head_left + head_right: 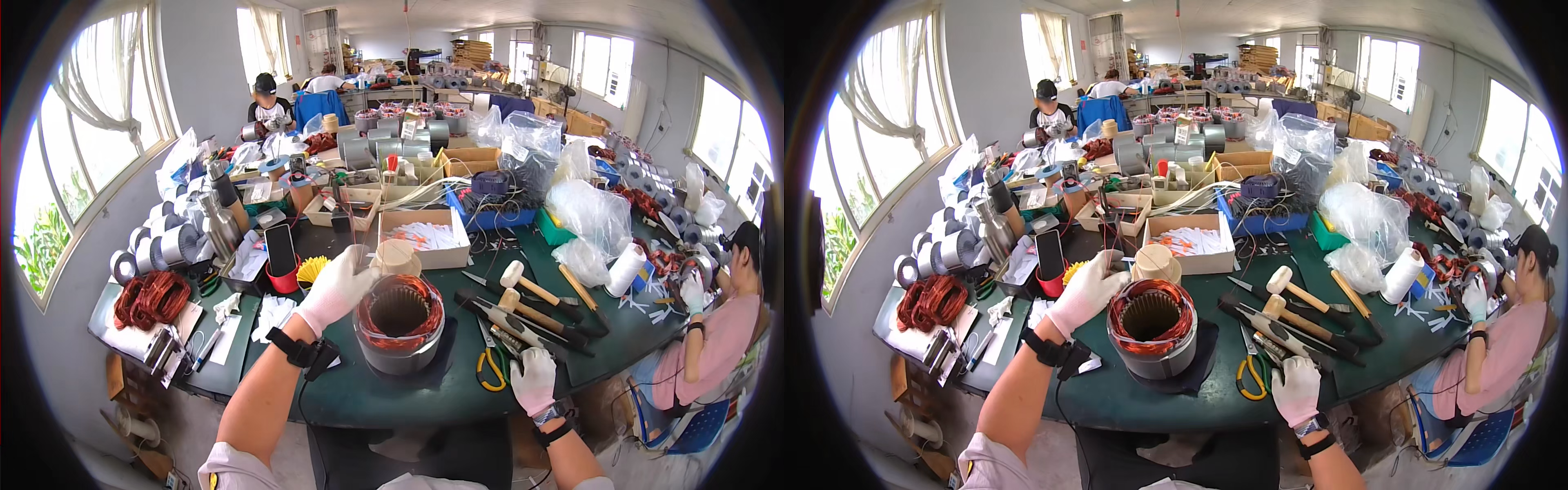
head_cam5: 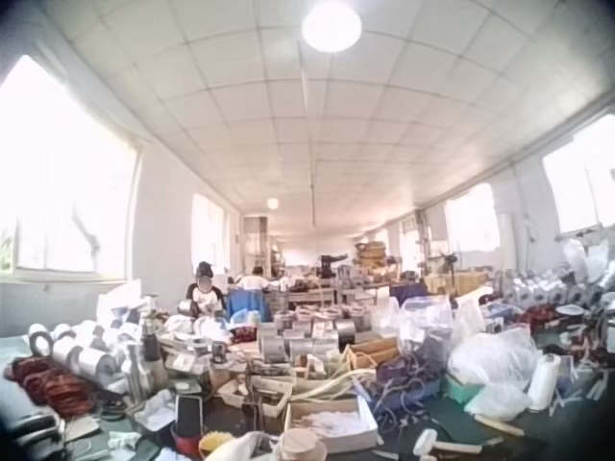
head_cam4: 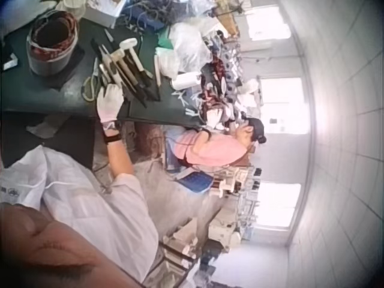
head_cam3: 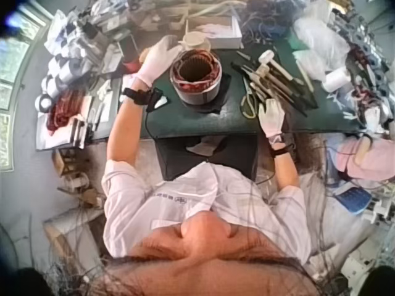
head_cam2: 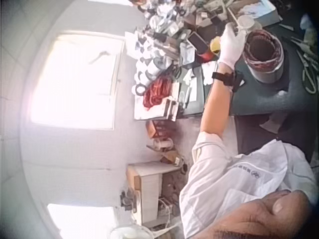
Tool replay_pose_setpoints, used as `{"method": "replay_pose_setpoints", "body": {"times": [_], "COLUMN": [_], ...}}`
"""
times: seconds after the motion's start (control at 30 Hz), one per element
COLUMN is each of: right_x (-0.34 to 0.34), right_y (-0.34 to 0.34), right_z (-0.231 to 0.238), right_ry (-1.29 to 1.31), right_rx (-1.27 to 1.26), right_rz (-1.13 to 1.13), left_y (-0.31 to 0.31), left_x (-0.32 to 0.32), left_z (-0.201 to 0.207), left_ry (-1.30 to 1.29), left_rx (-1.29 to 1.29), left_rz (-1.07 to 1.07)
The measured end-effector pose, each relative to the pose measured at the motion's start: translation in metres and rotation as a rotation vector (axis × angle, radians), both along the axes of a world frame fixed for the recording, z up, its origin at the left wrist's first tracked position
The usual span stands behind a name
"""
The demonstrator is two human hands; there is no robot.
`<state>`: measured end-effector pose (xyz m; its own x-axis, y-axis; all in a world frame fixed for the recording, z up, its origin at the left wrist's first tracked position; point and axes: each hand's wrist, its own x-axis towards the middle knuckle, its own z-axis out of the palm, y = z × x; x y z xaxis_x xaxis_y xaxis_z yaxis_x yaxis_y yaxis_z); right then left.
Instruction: Wiring and insulating a motor stator at a workbench.
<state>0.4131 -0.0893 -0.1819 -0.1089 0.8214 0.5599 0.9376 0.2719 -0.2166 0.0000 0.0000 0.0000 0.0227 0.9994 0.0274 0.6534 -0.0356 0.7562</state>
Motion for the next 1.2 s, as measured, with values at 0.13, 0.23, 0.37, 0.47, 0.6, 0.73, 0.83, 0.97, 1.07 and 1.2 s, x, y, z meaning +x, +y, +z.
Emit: {"method": "replay_pose_setpoints", "body": {"times": [0.13, 0.23, 0.37, 0.47, 0.6, 0.73, 0.83, 0.97, 1.07, 1.2], "right_x": [-0.002, -0.001, -0.001, 0.001, 0.000, 0.000, 0.000, 0.000, -0.001, 0.001], "right_y": [0.002, 0.002, -0.002, -0.003, 0.000, 0.001, 0.000, -0.001, -0.001, -0.002], "right_z": [0.006, 0.008, 0.011, 0.012, 0.008, 0.005, 0.003, 0.002, 0.004, 0.006], "right_ry": [0.016, 0.044, 0.101, 0.087, 0.075, 0.053, 0.026, 0.016, 0.012, 0.041], "right_rx": [0.009, -0.001, -0.017, -0.035, -0.011, -0.016, -0.010, 0.014, 0.014, 0.019], "right_rz": [0.011, 0.011, 0.008, 0.029, 0.018, 0.016, 0.013, 0.010, 0.016, 0.014], "left_y": [0.026, 0.019, 0.004, -0.007, -0.021, -0.029, -0.030, -0.014, 0.003, 0.016], "left_x": [0.009, 0.019, 0.027, 0.029, 0.027, 0.026, 0.024, 0.014, 0.004, -0.004], "left_z": [-0.026, -0.040, -0.045, -0.045, -0.049, -0.059, -0.068, -0.068, -0.058, -0.047], "left_ry": [-0.449, -0.561, -0.577, -0.616, -0.651, -0.561, -0.393, -0.278, -0.503, -0.320], "left_rx": [-0.004, -0.009, 0.079, 0.124, 0.144, 0.220, 0.322, 0.346, 0.218, 0.307], "left_rz": [-0.289, -0.244, -0.163, -0.052, 0.001, 0.043, 0.054, -0.006, -0.224, -0.070]}}
